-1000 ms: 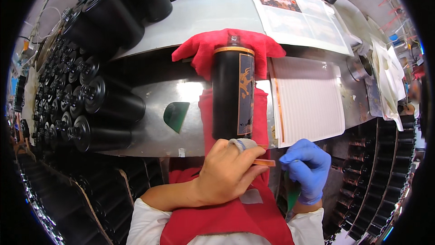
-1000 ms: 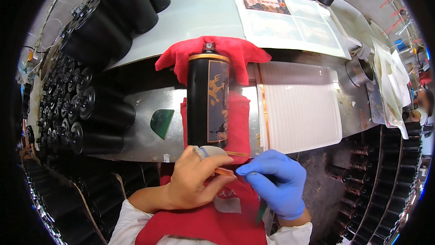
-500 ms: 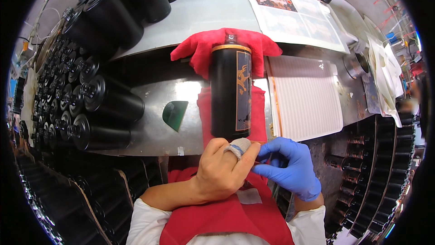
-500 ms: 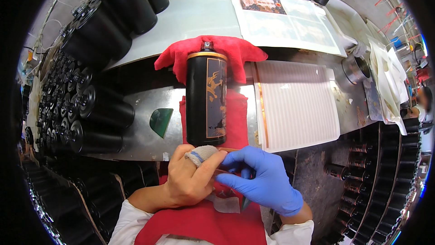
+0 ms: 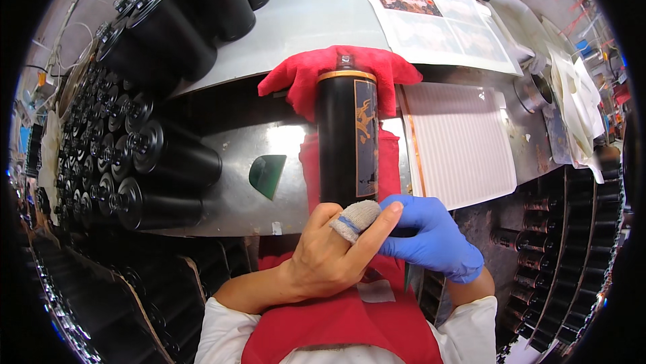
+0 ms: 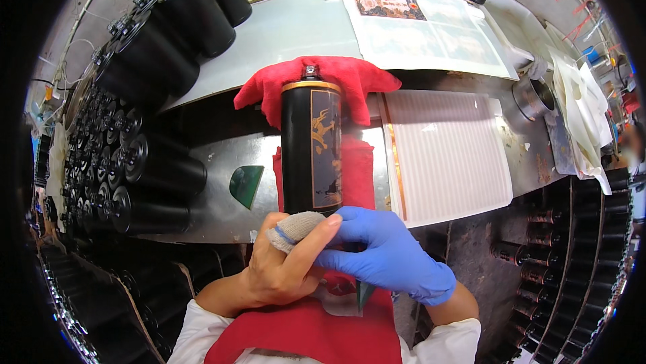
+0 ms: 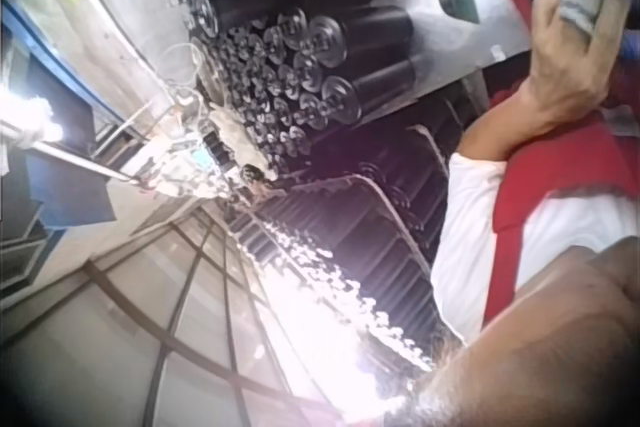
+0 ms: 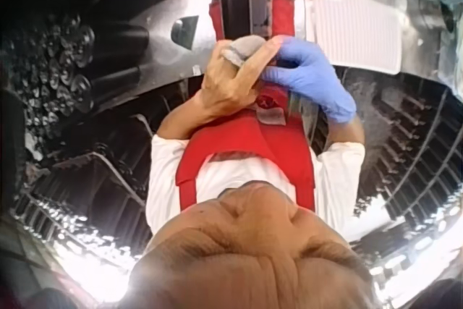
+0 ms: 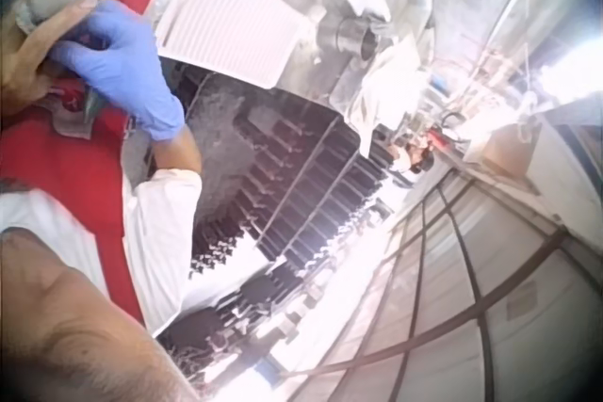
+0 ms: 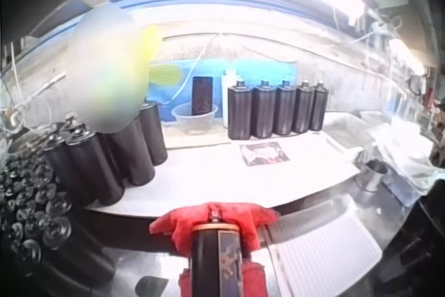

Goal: The person applies decorative labels to black cylindrical cans. They position a label on the can, smooth it with a green squeegee, and then place a copper-colored band around the top rim. The process is repeated for multiple cans.

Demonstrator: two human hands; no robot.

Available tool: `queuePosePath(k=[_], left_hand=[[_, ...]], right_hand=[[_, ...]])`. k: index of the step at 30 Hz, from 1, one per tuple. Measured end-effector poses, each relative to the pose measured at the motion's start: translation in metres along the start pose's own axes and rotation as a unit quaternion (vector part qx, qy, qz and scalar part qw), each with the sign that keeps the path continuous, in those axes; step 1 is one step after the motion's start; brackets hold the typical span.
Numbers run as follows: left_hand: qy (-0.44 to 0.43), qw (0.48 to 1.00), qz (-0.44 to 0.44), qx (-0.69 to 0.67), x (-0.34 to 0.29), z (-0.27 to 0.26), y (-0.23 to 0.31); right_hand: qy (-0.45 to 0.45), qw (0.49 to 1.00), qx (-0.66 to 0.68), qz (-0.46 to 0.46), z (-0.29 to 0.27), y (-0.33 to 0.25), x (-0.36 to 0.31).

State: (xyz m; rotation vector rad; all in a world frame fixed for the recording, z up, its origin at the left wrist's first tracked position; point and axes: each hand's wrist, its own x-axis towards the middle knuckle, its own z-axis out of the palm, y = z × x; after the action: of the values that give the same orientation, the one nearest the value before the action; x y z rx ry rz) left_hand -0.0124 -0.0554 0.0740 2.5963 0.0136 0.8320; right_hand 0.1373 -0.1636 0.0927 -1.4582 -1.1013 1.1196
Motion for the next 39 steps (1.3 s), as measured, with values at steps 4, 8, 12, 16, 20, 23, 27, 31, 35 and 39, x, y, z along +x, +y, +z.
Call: queuePosePath(k=[4, 8, 12, 16, 20, 23, 27, 31, 35, 39], left_hand=[[-0.022, 0.951, -0.154, -0.266, -0.010, -0.008, 0.007], [-0.100, 0.864, -0.156, -0.467, -0.017, -0.017, -0.005], [-0.126, 0.842, -0.193, -0.487, -0.025, -0.010, -0.010], [-0.085, 0.824, -0.310, -0.466, -0.037, -0.022, -0.020], [-0.012, 0.862, -0.357, -0.360, -0.044, -0.026, -0.029], [0.095, 0.947, -0.249, -0.180, -0.040, -0.017, -0.031], [0.119, 0.987, -0.107, -0.004, -0.037, -0.011, -0.042], [0.101, 0.991, -0.023, 0.083, -0.043, -0.008, -0.045], [0.077, 0.989, 0.031, 0.121, -0.043, -0.005, -0.049], [0.097, 0.985, 0.058, 0.130, -0.038, 0.002, -0.053]], right_hand=[[-0.050, 0.994, -0.096, -0.001, -0.014, -0.025, -0.016], [-0.109, 0.987, -0.118, 0.005, -0.028, -0.059, -0.030], [0.004, 0.999, -0.049, -0.007, -0.042, -0.050, -0.051], [0.136, 0.987, -0.040, 0.075, -0.062, -0.036, -0.051], [0.195, 0.964, -0.082, 0.159, -0.084, -0.008, -0.052], [0.223, 0.954, -0.049, 0.193, -0.090, 0.016, -0.053], [0.253, 0.946, 0.005, 0.204, -0.097, 0.038, -0.056], [0.283, 0.937, 0.029, 0.201, -0.102, 0.052, -0.060], [0.302, 0.931, 0.058, 0.197, -0.103, 0.057, -0.057], [0.315, 0.926, 0.072, 0.196, -0.102, 0.058, -0.055]])
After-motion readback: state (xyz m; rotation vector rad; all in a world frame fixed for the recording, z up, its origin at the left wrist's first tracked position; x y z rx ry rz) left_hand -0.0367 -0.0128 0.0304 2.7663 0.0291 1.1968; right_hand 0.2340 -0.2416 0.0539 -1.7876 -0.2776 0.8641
